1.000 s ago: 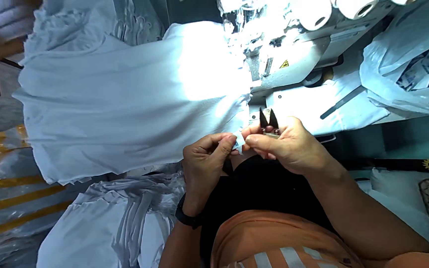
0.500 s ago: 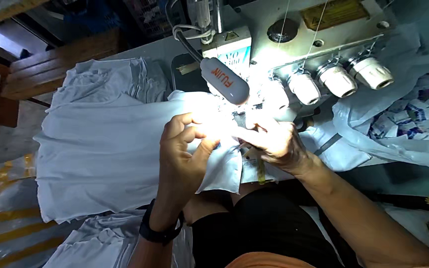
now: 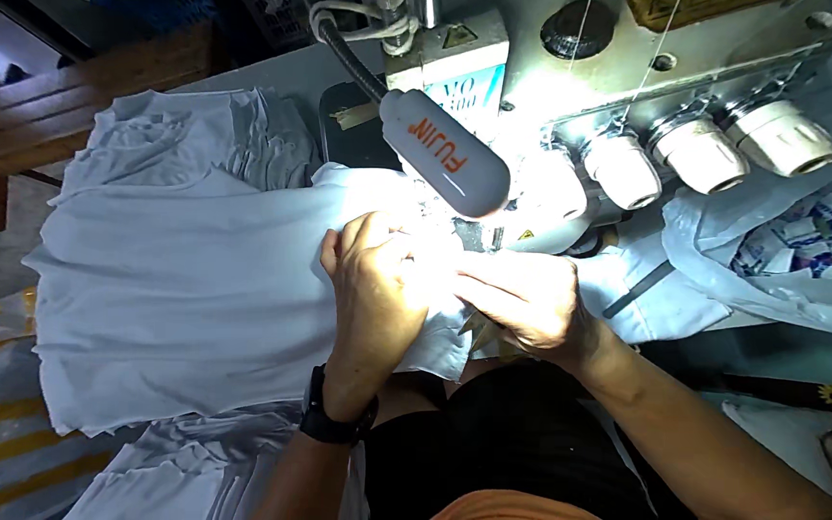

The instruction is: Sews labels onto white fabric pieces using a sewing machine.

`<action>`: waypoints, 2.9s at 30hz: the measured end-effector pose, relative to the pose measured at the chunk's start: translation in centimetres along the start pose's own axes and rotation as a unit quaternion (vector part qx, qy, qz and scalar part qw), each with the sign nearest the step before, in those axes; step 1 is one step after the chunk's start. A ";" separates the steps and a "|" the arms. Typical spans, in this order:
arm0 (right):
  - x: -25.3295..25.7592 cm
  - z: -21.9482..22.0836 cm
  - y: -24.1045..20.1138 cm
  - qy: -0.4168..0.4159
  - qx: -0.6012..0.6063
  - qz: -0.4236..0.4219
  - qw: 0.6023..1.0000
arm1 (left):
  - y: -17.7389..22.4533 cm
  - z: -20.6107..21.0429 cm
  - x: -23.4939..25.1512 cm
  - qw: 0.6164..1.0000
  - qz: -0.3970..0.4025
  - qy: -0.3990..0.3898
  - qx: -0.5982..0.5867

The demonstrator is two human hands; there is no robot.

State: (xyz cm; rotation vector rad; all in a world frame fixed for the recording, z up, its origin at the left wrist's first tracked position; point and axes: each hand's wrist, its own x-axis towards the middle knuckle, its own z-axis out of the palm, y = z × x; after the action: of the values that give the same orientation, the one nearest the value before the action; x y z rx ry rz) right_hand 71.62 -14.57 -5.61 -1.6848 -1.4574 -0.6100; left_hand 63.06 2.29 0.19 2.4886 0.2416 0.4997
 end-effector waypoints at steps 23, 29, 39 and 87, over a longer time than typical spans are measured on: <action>0.7 -1.1 -2.1 -0.026 -0.035 0.123 0.992 | -0.3 0.1 0.6 0.999 0.001 0.030 -0.023; 0.6 -0.9 -2.0 -0.019 -0.033 0.121 0.992 | -0.3 0.3 0.6 0.999 -0.006 0.044 -0.022; 0.6 -0.7 -1.8 -0.034 -0.061 0.074 0.995 | -0.2 0.4 0.6 0.998 -0.010 0.053 -0.013; 1.5 1.3 -3.3 0.020 -0.051 0.178 0.982 | -3.6 -0.4 6.6 0.996 0.069 0.057 0.023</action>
State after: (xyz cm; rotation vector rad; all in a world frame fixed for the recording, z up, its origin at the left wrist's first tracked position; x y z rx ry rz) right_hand 68.60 -12.61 -4.29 -1.9418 -1.0730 -0.5220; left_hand 68.70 7.22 0.33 2.5372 0.1268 0.7014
